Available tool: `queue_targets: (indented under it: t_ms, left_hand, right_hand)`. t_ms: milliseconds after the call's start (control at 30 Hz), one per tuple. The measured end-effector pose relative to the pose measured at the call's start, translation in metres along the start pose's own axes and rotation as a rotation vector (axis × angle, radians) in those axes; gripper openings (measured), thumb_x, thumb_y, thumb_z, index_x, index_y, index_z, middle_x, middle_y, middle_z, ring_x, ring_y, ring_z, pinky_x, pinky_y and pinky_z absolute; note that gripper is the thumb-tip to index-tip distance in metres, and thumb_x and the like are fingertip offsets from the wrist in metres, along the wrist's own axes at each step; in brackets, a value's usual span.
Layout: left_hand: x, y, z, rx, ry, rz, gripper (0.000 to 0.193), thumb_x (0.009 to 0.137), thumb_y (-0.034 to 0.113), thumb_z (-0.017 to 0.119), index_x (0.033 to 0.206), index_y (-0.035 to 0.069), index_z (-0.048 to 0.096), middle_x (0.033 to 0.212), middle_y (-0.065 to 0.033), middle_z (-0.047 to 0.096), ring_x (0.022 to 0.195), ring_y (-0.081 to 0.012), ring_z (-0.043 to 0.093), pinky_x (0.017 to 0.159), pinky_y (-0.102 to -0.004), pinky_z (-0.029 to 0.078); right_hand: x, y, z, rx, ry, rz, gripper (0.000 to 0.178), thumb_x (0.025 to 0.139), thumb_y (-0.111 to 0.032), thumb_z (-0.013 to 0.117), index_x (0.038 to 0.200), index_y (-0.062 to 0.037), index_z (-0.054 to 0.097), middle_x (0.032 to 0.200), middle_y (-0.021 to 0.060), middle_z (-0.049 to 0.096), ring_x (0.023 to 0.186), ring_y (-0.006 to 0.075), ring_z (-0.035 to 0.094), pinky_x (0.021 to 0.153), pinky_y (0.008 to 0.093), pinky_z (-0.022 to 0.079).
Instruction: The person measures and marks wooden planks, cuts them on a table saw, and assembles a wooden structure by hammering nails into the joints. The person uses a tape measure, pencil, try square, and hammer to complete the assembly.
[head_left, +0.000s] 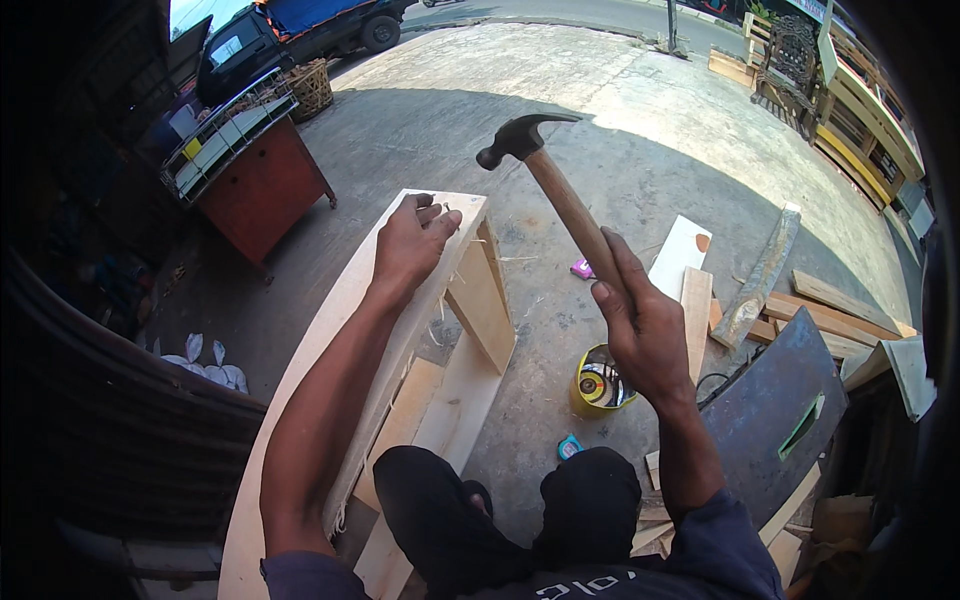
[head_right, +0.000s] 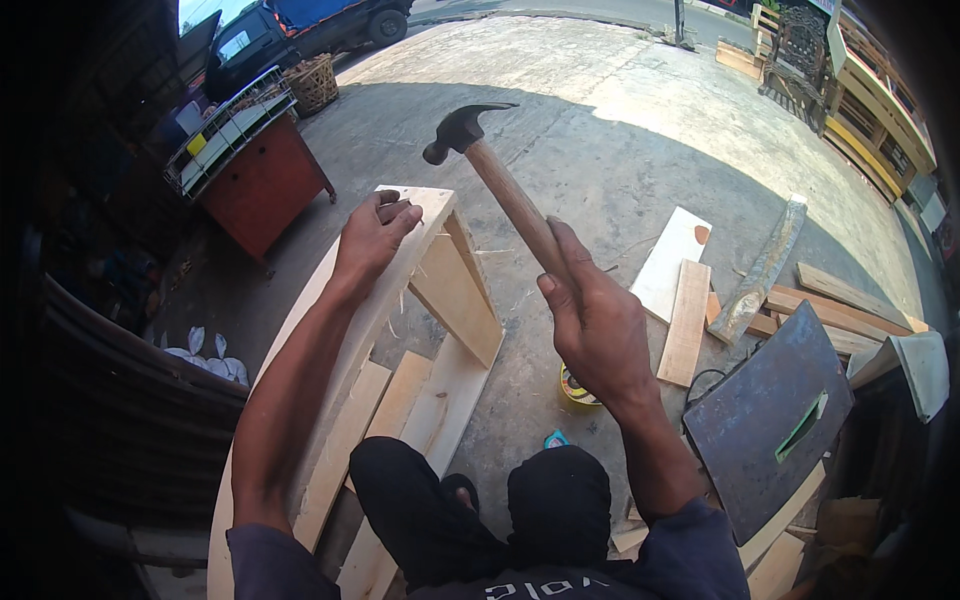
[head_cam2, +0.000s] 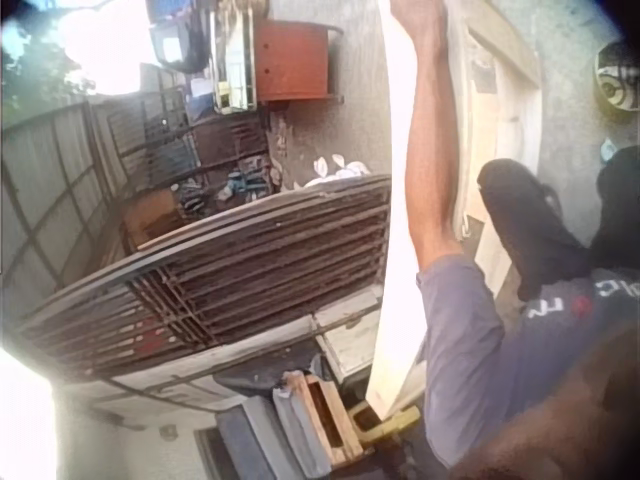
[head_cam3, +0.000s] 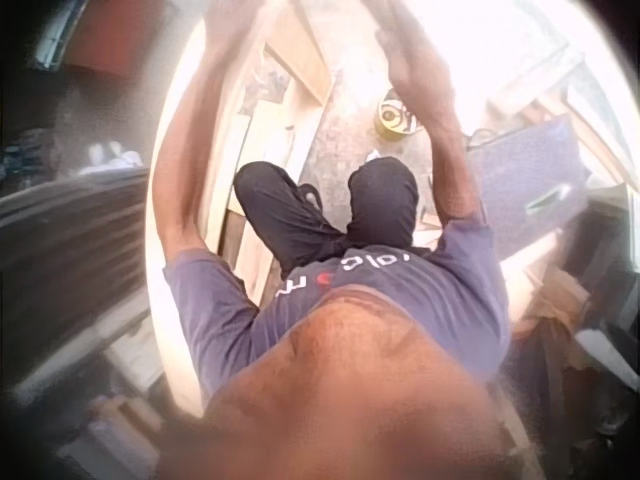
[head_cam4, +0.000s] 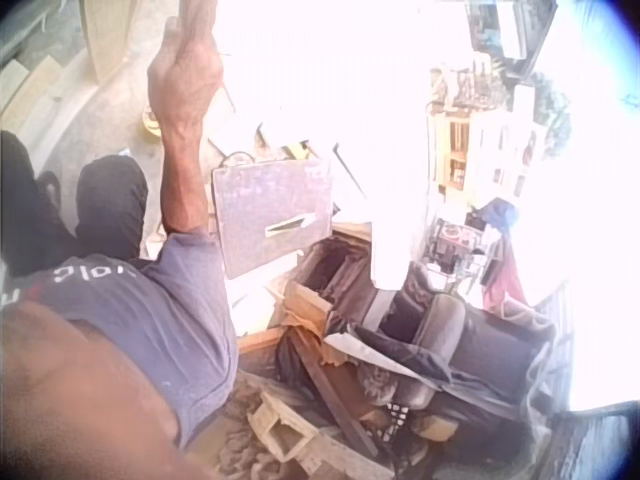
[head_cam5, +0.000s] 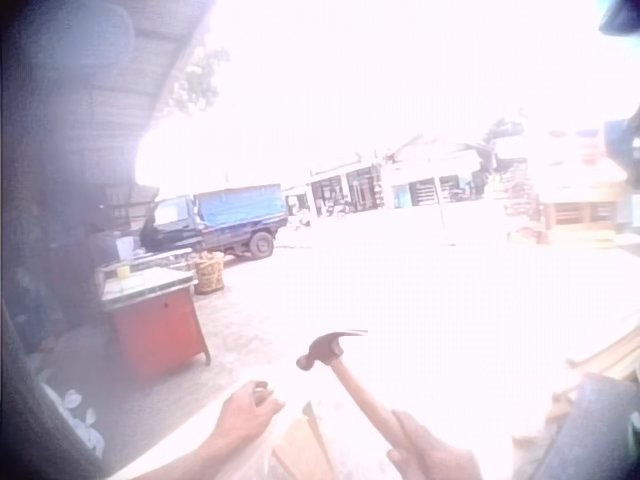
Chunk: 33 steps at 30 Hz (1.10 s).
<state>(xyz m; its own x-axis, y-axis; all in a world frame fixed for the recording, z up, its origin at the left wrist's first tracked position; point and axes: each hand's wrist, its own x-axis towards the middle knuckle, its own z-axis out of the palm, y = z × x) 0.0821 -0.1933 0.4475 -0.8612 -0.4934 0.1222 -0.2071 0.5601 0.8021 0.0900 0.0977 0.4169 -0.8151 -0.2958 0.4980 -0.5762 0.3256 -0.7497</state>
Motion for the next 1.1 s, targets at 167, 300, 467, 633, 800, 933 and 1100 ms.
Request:
queue_targets:
  t_ms: [167,300,467,633,800,933,1100]
  left_hand:
    - [-0.111,0.030,0.009,0.469,0.052,0.415,0.045,0.100,0.025,0.066,0.130,-0.007,0.059,0.127,-0.0267,0.063,0.116,-0.0409,0.059,0.101,-0.0506,0.048]
    - [-0.175,0.011,0.057,0.239,-0.086,-0.034,0.059,0.102,0.038,0.067,0.135,-0.009,0.055,0.137,-0.0276,0.060,0.134,-0.0384,0.055,0.111,-0.0443,0.044]
    - [-0.104,-0.049,0.100,-0.188,0.491,-0.168,0.080,0.101,0.062,0.060,0.141,-0.007,0.054,0.135,-0.0210,0.062,0.129,-0.0322,0.059,0.111,-0.0404,0.045]
    - [-0.045,-0.056,0.117,-0.986,0.420,-0.171,0.086,0.103,0.071,0.049,0.146,-0.003,0.054,0.142,-0.0142,0.060,0.129,-0.0232,0.059,0.112,-0.0355,0.044]
    - [-0.042,-0.050,0.115,-1.056,0.381,-0.209,0.087,0.107,0.067,0.039,0.158,-0.004,0.039,0.160,-0.0138,0.044,0.146,-0.0215,0.045,0.121,-0.0353,0.034]
    - [-0.044,-0.047,0.116,-0.980,0.450,-0.114,0.087,0.110,0.061,0.037,0.165,-0.004,0.021,0.174,-0.0139,0.023,0.159,-0.0220,0.024,0.129,-0.0343,0.019]
    - [-0.045,-0.041,0.118,-1.011,0.476,-0.143,0.087,0.106,0.057,0.048,0.165,-0.002,0.021,0.174,-0.0116,0.022,0.159,-0.0230,0.022,0.129,-0.0371,0.019]
  right_hand:
    - [-0.036,0.033,0.019,0.145,-0.006,0.242,0.056,0.106,-0.023,0.062,0.157,-0.0040,0.048,0.096,0.0235,0.076,0.081,0.0245,0.075,0.075,0.0389,0.057]
    - [-0.047,0.045,0.032,0.431,-0.036,0.451,0.061,0.108,-0.026,0.060,0.160,-0.0029,0.040,0.082,0.0063,0.064,0.066,0.0116,0.060,0.060,0.0298,0.050]
    - [-0.058,0.048,0.026,0.630,-0.066,0.532,0.065,0.109,-0.024,0.059,0.164,-0.0015,0.031,0.077,-0.0014,0.053,0.059,0.0051,0.049,0.049,0.0233,0.042]
    - [-0.072,0.060,0.017,0.544,-0.082,0.545,0.059,0.107,-0.022,0.057,0.160,-0.0019,0.041,0.077,0.0015,0.059,0.063,0.0077,0.053,0.057,0.0267,0.047]
    - [-0.058,0.087,0.021,0.511,-0.219,0.545,0.060,0.107,-0.025,0.059,0.162,-0.0073,0.040,0.077,-0.0005,0.055,0.062,0.0071,0.052,0.056,0.0274,0.046]
    - [-0.004,0.104,0.038,0.640,-0.368,0.711,0.064,0.107,-0.030,0.060,0.164,-0.0113,0.038,0.076,-0.0035,0.050,0.060,0.0065,0.049,0.051,0.0265,0.043]
    - [0.050,0.119,0.053,0.532,-0.429,0.721,0.063,0.105,-0.034,0.061,0.162,-0.0131,0.043,0.073,-0.0033,0.047,0.056,0.0078,0.045,0.047,0.0270,0.039]
